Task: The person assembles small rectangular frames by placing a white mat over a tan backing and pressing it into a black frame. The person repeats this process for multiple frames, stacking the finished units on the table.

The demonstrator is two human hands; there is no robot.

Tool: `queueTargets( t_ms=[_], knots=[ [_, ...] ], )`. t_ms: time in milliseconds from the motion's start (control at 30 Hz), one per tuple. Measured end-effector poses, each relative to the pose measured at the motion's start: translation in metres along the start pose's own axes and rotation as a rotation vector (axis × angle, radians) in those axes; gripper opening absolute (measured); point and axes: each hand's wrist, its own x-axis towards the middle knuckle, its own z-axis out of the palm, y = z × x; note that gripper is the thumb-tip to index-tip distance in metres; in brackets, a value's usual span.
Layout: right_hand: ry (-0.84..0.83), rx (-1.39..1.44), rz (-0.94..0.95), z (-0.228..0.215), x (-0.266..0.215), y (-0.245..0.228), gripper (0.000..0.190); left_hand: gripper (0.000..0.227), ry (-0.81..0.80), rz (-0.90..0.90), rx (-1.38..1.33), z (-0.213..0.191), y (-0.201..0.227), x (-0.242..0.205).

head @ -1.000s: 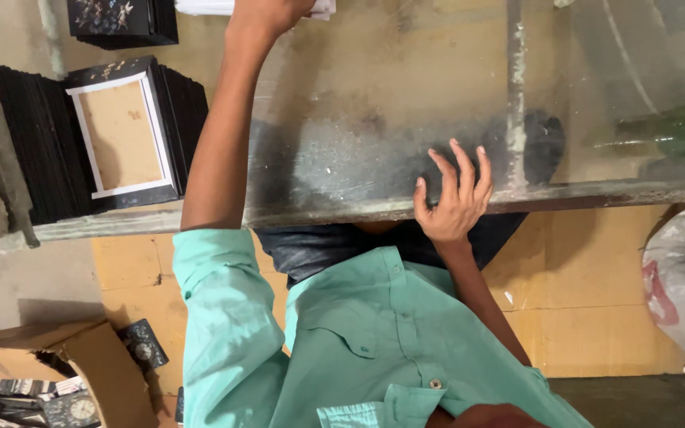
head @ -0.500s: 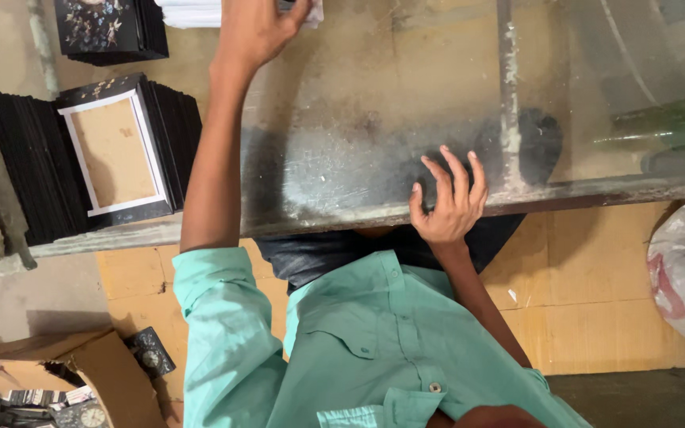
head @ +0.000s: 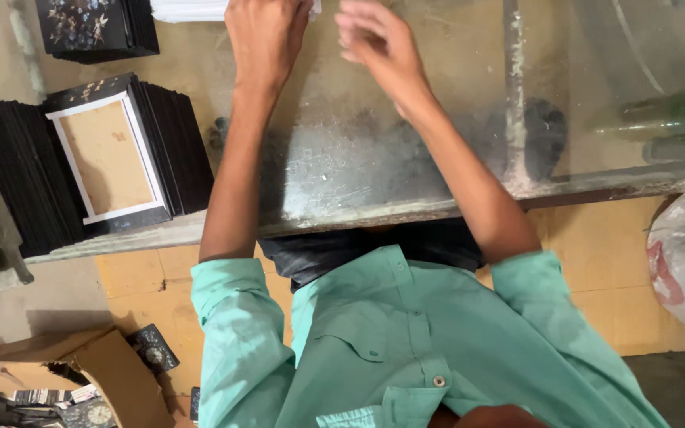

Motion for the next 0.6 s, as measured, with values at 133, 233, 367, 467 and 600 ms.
queueTargets(
  t_ms=[133,233,367,467,600],
  knots=[
    [0.046,0.070,0.031,0.017,0.065,0.039,0.024,0.020,0.133,0.001,-0.085,-0.014,0.008,0.002],
    [0.105,0.010,-0.046,0.019,0.076,0.054,0.025,0.024,0.087,-0.029,-0.120,-0.020,0.004,0.004],
    [0.141,0.043,0.017,0.016,0.072,0.054,0.019,0.021,-0.069,-0.005,-0.129,-0.020,-0.007,0.006],
    [0.124,0.022,-0.037,0.020,0.071,0.049,0.012,0.018,-0.096,0.006,-0.127,-0.020,-0.016,0.008],
    [0.109,-0.008,-0.076,0.021,0.066,0.046,0.005,0.011,-0.031,0.120,-0.067,-0.014,-0.019,0.009]
  ],
)
